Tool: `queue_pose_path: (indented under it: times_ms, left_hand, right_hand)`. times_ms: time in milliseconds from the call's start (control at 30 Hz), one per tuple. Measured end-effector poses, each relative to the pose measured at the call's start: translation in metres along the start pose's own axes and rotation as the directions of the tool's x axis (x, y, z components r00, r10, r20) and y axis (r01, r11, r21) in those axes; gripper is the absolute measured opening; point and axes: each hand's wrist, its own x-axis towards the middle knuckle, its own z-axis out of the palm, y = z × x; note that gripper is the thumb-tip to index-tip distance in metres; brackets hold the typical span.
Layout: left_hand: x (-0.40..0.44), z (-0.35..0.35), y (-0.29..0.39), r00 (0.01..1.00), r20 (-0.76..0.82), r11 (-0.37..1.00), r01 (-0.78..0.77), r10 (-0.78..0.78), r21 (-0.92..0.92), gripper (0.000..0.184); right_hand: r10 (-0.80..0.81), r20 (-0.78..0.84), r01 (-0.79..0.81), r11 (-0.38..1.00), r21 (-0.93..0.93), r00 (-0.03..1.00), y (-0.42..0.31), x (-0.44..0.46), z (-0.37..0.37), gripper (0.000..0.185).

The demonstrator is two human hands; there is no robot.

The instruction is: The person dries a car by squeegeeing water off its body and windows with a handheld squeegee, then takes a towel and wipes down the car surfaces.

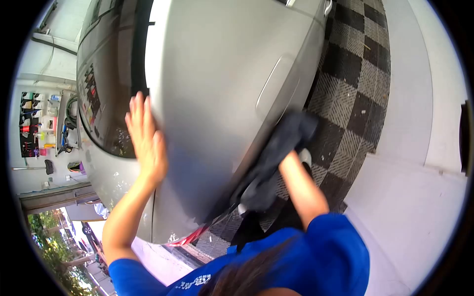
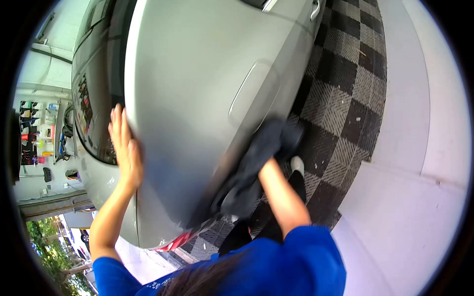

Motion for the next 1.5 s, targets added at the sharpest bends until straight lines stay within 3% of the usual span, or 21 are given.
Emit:
queue_pose_path:
  times_ms: [133, 233, 267, 300, 333, 367, 400, 433, 467, 500, 567, 600, 667, 800, 933, 1033, 1167, 1267, 1367, 1433, 1500]
  left_hand:
    - [0.006, 0.013, -0.012, 0.99, -0.112, 0.996, -0.085, 0.087, 0.022, 0.06]
    - [0.011, 0.02, -0.017, 0.98, -0.18, 0.996, -0.09, 0.083, -0.027, 0.059]
    - [0.013, 0.021, -0.019, 0.978, -0.194, 0.996, -0.088, 0.08, -0.029, 0.058]
    - [0.015, 0.021, -0.02, 0.976, -0.199, 0.995, -0.096, 0.088, -0.031, 0.058]
    - [0.013, 0.021, -0.021, 0.98, -0.178, 0.994, -0.1, 0.09, -0.051, 0.056]
    - [0.015, 0.02, -0.027, 0.98, -0.169, 0.991, -0.116, 0.103, -0.07, 0.055]
    - [0.015, 0.021, -0.039, 0.979, -0.163, 0.969, -0.155, 0.125, -0.19, 0.053]
    - [0.008, 0.014, -0.041, 0.957, -0.25, 0.838, -0.256, 0.149, -0.482, 0.053]
    - [-0.005, -0.002, -0.039, 0.944, -0.296, 0.848, -0.275, 0.148, -0.452, 0.055]
    - [-0.03, -0.031, -0.031, 0.919, -0.237, 0.919, -0.359, 0.316, -0.163, 0.051]
    - [-0.079, -0.063, -0.051, 0.866, -0.012, 0.866, -0.499, 0.499, 0.033, 0.057]
    - [-0.109, -0.065, -0.071, 0.845, 0.093, 0.843, -0.533, 0.527, 0.075, 0.059]
    - [-0.158, -0.065, -0.089, 0.856, 0.36, 0.918, -0.397, 0.371, -0.001, 0.066]
    - [-0.151, -0.063, -0.079, 0.835, 0.397, 0.912, -0.41, 0.38, -0.011, 0.074]
    - [-0.157, -0.063, -0.086, 0.837, 0.395, 0.912, -0.41, 0.378, -0.005, 0.076]
    - [-0.16, -0.063, -0.085, 0.847, 0.399, 0.921, -0.389, 0.351, 0.016, 0.077]
    - [-0.158, -0.061, -0.082, 0.839, 0.42, 0.923, -0.385, 0.346, 0.008, 0.077]
    - [-0.16, -0.057, -0.082, 0.865, 0.396, 0.943, -0.334, 0.309, -0.005, 0.078]
    - [-0.163, -0.058, -0.086, 0.87, 0.394, 0.948, -0.318, 0.297, -0.012, 0.077]
    - [-0.164, -0.056, -0.082, 0.867, 0.392, 0.946, -0.324, 0.308, -0.026, 0.076]
    - [-0.172, -0.062, -0.091, 0.886, 0.377, 0.955, -0.296, 0.27, 0.011, 0.075]
  right_hand:
    - [-0.223, -0.145, 0.225, 0.974, -0.003, 0.964, -0.048, 0.084, -0.021, 0.066]
    - [-0.2, -0.112, 0.204, 0.978, 0.032, 0.973, -0.069, -0.006, 0.033, 0.067]
    - [-0.043, -0.056, 0.054, 0.976, 0.209, 0.997, -0.072, -0.068, 0.057, 0.068]
    - [0.28, 0.065, -0.259, 0.744, 0.616, 0.958, -0.073, -0.14, 0.088, 0.068]
    - [0.584, 0.223, -0.488, 0.347, 0.801, 0.78, -0.072, -0.207, 0.115, 0.069]
    - [0.087, -0.087, -0.041, 0.9, 0.434, 0.992, -0.009, -0.31, 0.18, 0.061]
    - [-0.119, 0.3, 0.167, 0.976, -0.139, 0.947, -0.055, -0.387, 0.155, 0.06]
    - [-0.123, 0.436, 0.212, 0.964, -0.162, 0.891, -0.073, -0.418, 0.155, 0.06]
    - [-0.094, 0.5, 0.185, 0.974, -0.134, 0.861, -0.07, -0.435, 0.153, 0.06]
    - [-0.064, 0.512, 0.146, 0.982, -0.121, 0.857, -0.058, -0.428, 0.145, 0.06]
    - [-0.011, 0.377, 0.054, 0.993, -0.103, 0.926, -0.028, -0.374, 0.121, 0.059]
    - [0.014, 0.266, 0.008, 0.997, -0.079, 0.964, -0.012, -0.334, 0.104, 0.059]
    - [0.027, 0.031, -0.027, 1.0, -0.009, 0.999, 0.011, -0.238, 0.075, 0.058]
    - [-0.206, -0.254, 0.183, 0.977, -0.112, 0.945, 0.019, -0.006, 0.028, 0.057]
    - [-0.381, -0.341, 0.315, 0.92, -0.234, 0.86, 0.022, 0.191, -0.026, 0.056]
    - [-0.351, -0.365, 0.306, 0.936, -0.176, 0.862, 0.057, 0.211, -0.051, 0.055]
    - [-0.159, -0.424, 0.16, 0.987, -0.033, 0.891, 0.122, 0.07, -0.036, 0.054]
    - [0.201, -0.361, -0.177, 0.979, 0.097, 0.911, 0.167, -0.155, 0.033, 0.053]
    - [0.485, -0.177, -0.462, 0.873, 0.157, 0.856, 0.163, -0.345, 0.102, 0.052]
    - [0.596, -0.059, -0.575, 0.793, 0.202, 0.801, 0.165, -0.407, 0.12, 0.051]
    - [0.613, -0.069, -0.581, 0.774, 0.253, 0.787, 0.2, -0.396, 0.11, 0.051]
